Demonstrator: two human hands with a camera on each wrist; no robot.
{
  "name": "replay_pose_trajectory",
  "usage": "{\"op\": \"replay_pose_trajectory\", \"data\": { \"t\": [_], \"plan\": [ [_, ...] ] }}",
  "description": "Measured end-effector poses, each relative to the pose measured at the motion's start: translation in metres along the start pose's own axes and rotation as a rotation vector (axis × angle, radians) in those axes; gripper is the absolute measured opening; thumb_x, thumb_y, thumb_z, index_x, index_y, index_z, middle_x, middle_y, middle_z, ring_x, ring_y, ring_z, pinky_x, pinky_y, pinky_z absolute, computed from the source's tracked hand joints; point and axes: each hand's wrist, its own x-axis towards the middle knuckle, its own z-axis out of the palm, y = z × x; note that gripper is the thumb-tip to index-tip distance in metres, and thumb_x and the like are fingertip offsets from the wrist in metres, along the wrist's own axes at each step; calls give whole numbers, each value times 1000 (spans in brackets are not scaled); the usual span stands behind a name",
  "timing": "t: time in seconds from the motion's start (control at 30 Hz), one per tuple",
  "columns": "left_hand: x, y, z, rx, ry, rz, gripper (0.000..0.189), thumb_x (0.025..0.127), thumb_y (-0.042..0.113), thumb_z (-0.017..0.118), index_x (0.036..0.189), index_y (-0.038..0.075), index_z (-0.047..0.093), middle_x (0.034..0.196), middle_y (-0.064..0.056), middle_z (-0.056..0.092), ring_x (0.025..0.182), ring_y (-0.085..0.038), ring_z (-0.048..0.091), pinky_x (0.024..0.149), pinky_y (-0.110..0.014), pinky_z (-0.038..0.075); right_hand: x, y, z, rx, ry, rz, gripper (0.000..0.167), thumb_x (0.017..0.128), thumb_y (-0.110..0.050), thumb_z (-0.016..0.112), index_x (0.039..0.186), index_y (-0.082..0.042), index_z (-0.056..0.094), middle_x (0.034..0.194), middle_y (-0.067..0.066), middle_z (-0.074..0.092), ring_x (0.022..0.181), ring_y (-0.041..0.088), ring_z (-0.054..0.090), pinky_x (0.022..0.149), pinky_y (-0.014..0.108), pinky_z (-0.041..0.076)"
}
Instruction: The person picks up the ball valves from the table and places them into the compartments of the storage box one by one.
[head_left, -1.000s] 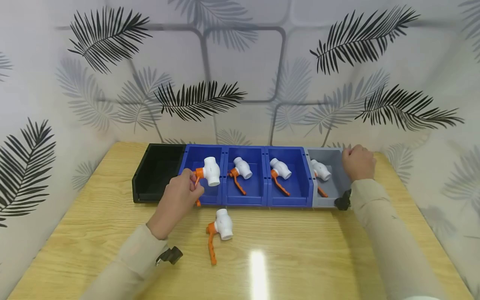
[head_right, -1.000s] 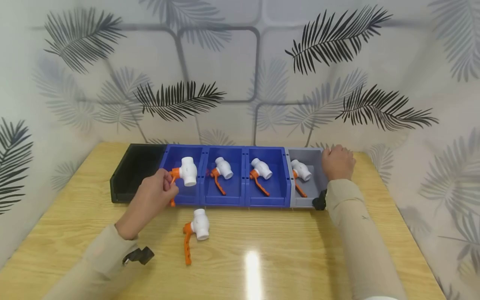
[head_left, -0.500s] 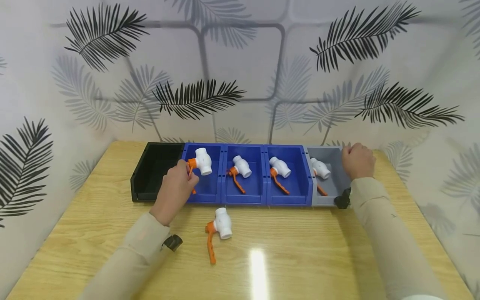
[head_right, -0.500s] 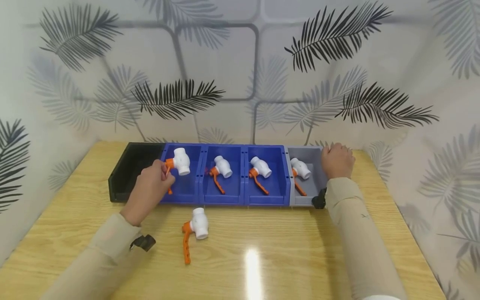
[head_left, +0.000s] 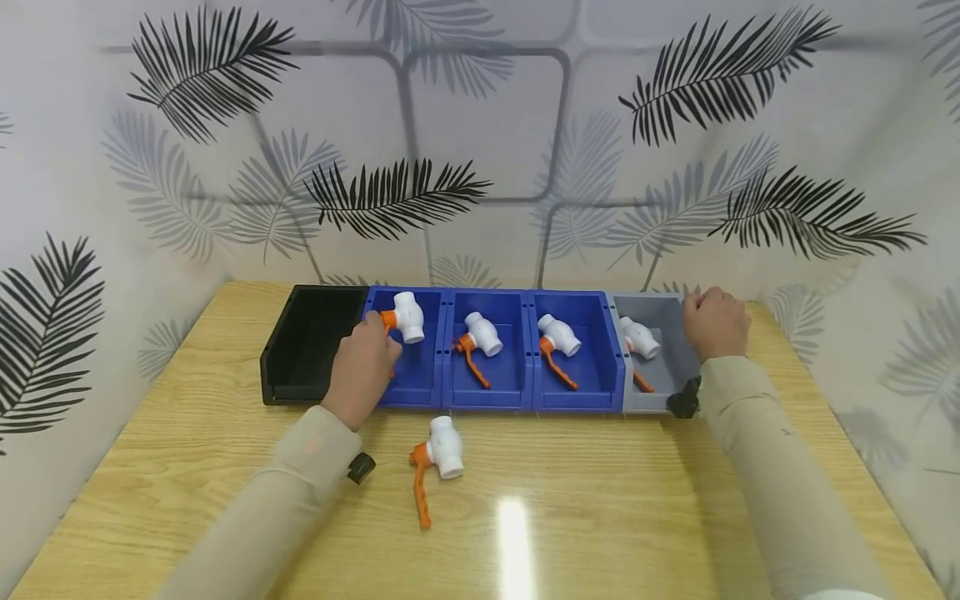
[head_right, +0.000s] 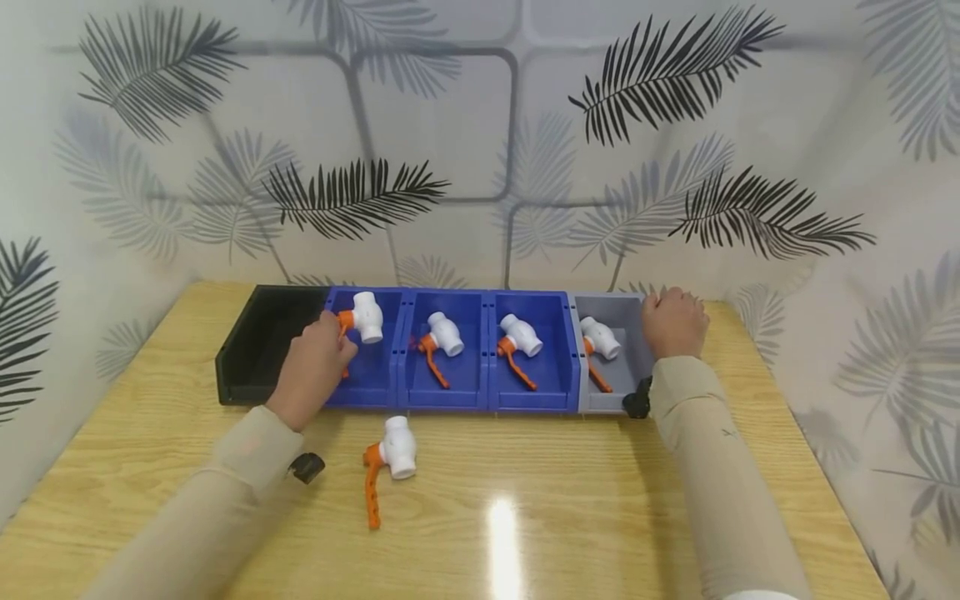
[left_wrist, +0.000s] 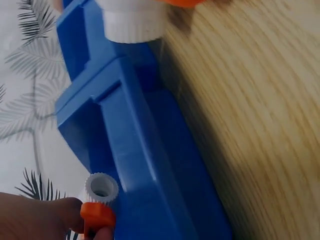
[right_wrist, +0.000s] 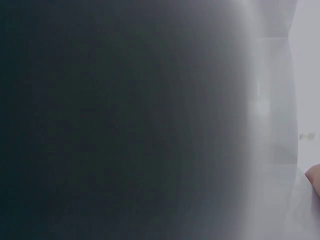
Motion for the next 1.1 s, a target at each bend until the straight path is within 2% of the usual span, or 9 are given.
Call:
{"op": "replay_pose_trajectory", "data": {
  "t": [0.13, 0.33, 0.47, 0.57, 0.97, 1.1],
  "plan": [
    [0, 1, 10, 129, 74, 33, 21, 84, 9, 60, 91, -6, 47, 74, -21, 55, 62, -39, 62, 53, -46, 50, -1, -3, -2, 7, 2, 4, 44, 96, -27, 27, 80, 8, 47, 84, 31, 50, 85, 51, 48, 74, 61, 35],
    [1, 7, 21, 237, 123, 67, 26, 82, 8, 67, 91, -7, 48, 75, -21, 55, 61, -38, 62, 51, -45, 50, -4, -5, -4, 21, 16, 3, 41, 95, -25, 29, 78, 8, 47, 83, 30, 50, 84, 50, 48, 73, 60, 35],
    [1, 9, 27, 324, 184, 99, 10, 88, 2, 54, 87, -8, 50, 71, -21, 55, 57, -36, 61, 47, -43, 49, -3, -4, -3, 23, 17, -6, 41, 95, -25, 30, 77, 7, 47, 82, 30, 50, 83, 50, 48, 73, 60, 35],
    [1, 12, 31, 368, 208, 99, 13, 92, -2, 43, 85, -8, 52, 70, -21, 56, 57, -35, 62, 46, -41, 50, -2, -2, -1, 27, 11, -11, 41, 95, -25, 29, 77, 7, 46, 83, 30, 50, 83, 50, 48, 73, 60, 34],
    [1, 17, 39, 405, 197, 70, 8, 87, -5, 47, 84, -8, 54, 72, -21, 57, 60, -34, 63, 50, -41, 51, -1, 2, 1, 39, 6, -8, 41, 96, -27, 29, 78, 6, 46, 84, 30, 50, 85, 50, 47, 75, 60, 33],
    [4, 19, 40, 422, 146, 30, 10, 88, -3, 46, 87, -9, 54, 75, -22, 58, 63, -33, 64, 53, -41, 52, -2, 0, 0, 43, 12, -10, 41, 95, -26, 29, 78, 7, 47, 85, 30, 50, 85, 51, 47, 74, 60, 34]
  ]
}}
